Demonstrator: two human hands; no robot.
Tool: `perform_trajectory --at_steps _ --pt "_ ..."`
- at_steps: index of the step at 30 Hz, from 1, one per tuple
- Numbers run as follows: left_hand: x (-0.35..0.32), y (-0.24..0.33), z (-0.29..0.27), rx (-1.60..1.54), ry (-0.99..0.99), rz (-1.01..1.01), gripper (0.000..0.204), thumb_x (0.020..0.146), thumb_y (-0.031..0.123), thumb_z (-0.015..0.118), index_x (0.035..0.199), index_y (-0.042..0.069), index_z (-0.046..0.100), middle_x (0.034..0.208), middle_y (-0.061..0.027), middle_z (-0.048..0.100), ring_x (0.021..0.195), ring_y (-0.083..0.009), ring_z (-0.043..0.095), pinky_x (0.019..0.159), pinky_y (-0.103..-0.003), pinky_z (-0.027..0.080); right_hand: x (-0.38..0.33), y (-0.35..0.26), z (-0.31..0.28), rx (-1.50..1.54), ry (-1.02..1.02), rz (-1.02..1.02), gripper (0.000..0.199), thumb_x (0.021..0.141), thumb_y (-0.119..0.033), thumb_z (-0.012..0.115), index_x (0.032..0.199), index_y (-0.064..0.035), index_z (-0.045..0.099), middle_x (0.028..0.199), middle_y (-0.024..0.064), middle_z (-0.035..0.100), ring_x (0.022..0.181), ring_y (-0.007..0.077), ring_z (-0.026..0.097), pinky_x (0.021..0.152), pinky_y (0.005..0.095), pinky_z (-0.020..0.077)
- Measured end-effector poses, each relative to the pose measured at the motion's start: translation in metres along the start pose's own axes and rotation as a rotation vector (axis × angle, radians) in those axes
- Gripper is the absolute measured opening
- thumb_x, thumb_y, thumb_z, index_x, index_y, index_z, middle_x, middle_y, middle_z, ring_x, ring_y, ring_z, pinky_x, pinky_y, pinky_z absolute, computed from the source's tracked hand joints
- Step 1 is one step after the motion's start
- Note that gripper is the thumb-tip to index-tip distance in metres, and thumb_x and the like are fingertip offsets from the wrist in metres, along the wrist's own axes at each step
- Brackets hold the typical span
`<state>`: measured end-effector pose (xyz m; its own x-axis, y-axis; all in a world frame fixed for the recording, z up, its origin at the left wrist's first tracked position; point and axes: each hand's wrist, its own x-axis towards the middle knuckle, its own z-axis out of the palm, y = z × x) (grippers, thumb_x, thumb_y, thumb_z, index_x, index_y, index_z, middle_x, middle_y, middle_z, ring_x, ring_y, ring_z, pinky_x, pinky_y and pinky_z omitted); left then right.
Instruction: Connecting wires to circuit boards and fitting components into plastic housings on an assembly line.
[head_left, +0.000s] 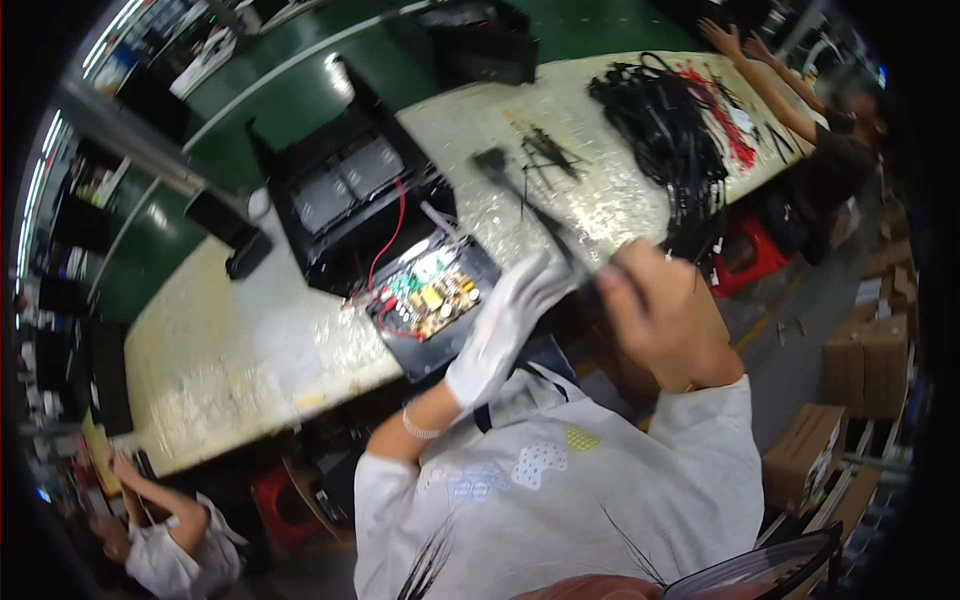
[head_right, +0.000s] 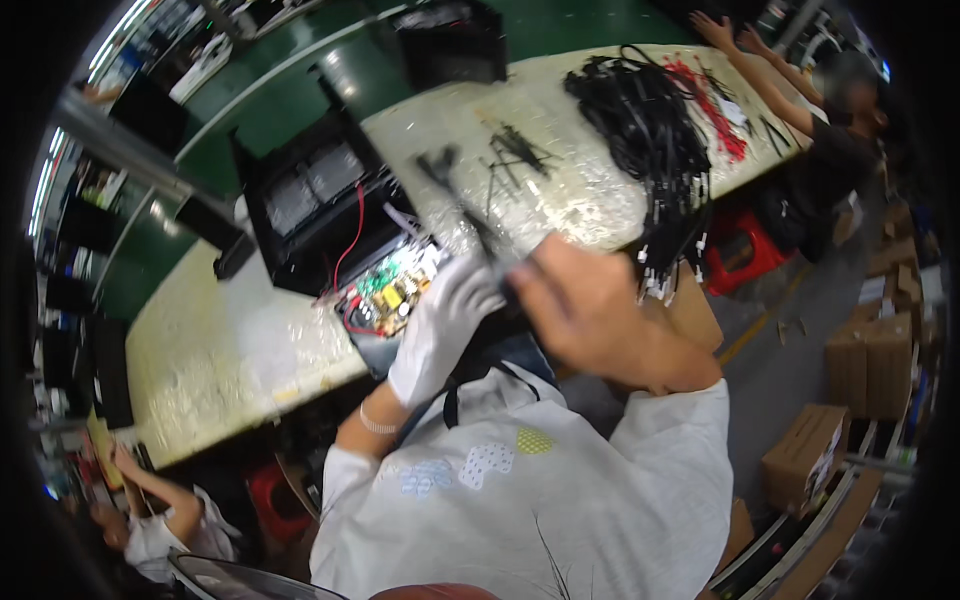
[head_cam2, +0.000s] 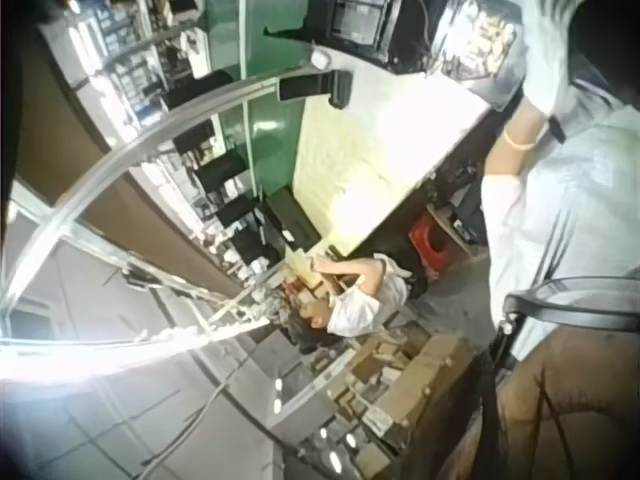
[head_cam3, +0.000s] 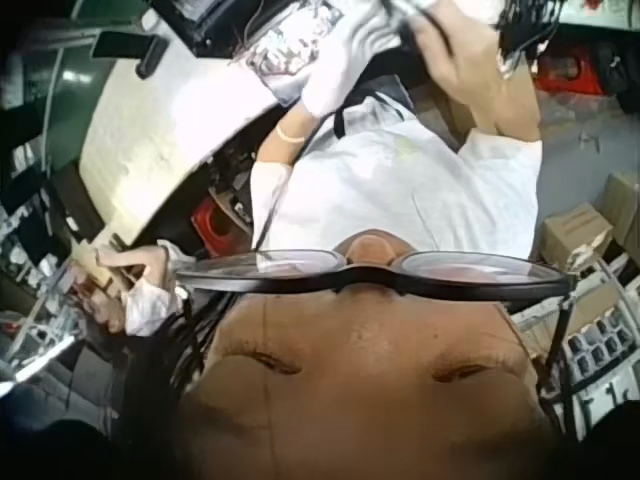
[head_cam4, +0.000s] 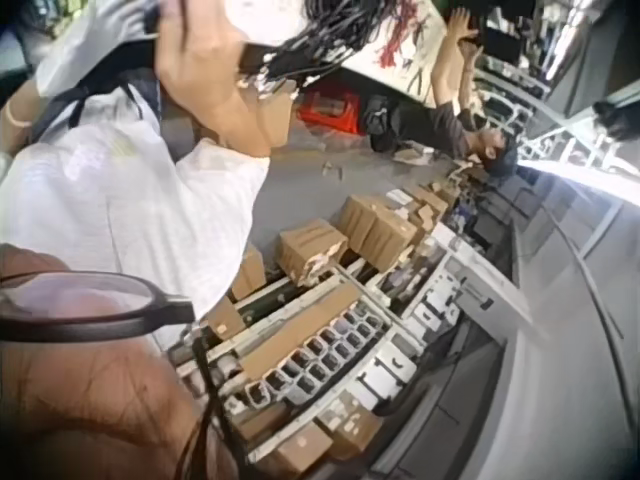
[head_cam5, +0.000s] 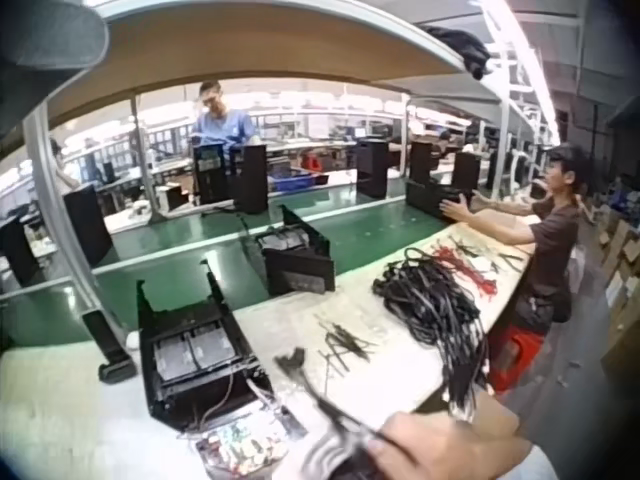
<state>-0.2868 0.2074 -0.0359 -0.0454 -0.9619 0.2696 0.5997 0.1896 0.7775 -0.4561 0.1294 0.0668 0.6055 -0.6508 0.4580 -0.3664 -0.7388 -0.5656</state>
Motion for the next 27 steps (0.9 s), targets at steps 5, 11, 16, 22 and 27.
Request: perform_trajectory --at_steps 5,11,16,22,27 --pt "0.04 0.069 0.016 0.168 0.201 0.139 0.051 0.104 0.043 0.037 0.123 -0.004 0.04 0.103 -0.019 0.068 0.099 -0.0311 0.067 0.095 -0.042 0.052 -0.019 0.011 0.064 1.16 -0.261 0.098 0.045 0.103 -0.042 0.042 0.113 0.0022 0.047 0.095 0.0111 0.062 0.094 0.0166 0.058 0.087 0.0339 0.0468" --pt "0.09 0.136 -0.005 -0.172 0.259 0.538 0.029 0.102 0.03 0.049 0.104 0.002 0.056 0.095 -0.0118 0.062 0.092 -0.0259 0.064 0.088 -0.042 0.054 -0.012 0.04 0.13 1.337 -0.6 0.271 0.064 0.105 -0.047 0.029 0.135 0.0081 0.041 0.131 0.0268 0.055 0.124 0.0328 0.054 0.109 0.0434 0.0347" --pt "0.119 0.172 -0.034 -0.13 0.44 0.802 0.014 0.103 0.017 0.046 0.104 0.005 0.05 0.086 -0.009 0.059 0.081 -0.0242 0.062 0.088 -0.049 0.056 -0.005 0.044 0.144 1.409 -0.644 0.249 0.058 0.106 -0.044 0.029 0.128 0.0069 0.047 0.124 0.0242 0.061 0.121 0.029 0.057 0.107 0.0403 0.0378" --pt "0.123 0.191 -0.056 -0.057 0.32 0.937 0.018 0.103 0.018 0.047 0.096 0.002 0.053 0.085 -0.0111 0.059 0.077 -0.0261 0.061 0.082 -0.047 0.056 -0.001 0.048 0.135 1.161 -0.672 0.222 0.023 0.101 -0.012 0.048 0.115 0.0026 0.059 0.112 0.0117 0.067 0.108 0.0161 0.061 0.096 0.0299 0.0445" --pt "0.117 0.195 -0.045 -0.042 0.3 0.846 0.016 0.103 0.017 0.047 0.1 0.001 0.052 0.089 -0.0129 0.06 0.083 -0.027 0.062 0.088 -0.049 0.056 0.031 0.073 0.129 0.51 -0.485 0.006 0.01 0.088 -0.006 0.067 0.092 0.0023 0.07 0.088 0.0079 0.07 0.08 0.0104 0.062 0.067 0.0249 0.0457"
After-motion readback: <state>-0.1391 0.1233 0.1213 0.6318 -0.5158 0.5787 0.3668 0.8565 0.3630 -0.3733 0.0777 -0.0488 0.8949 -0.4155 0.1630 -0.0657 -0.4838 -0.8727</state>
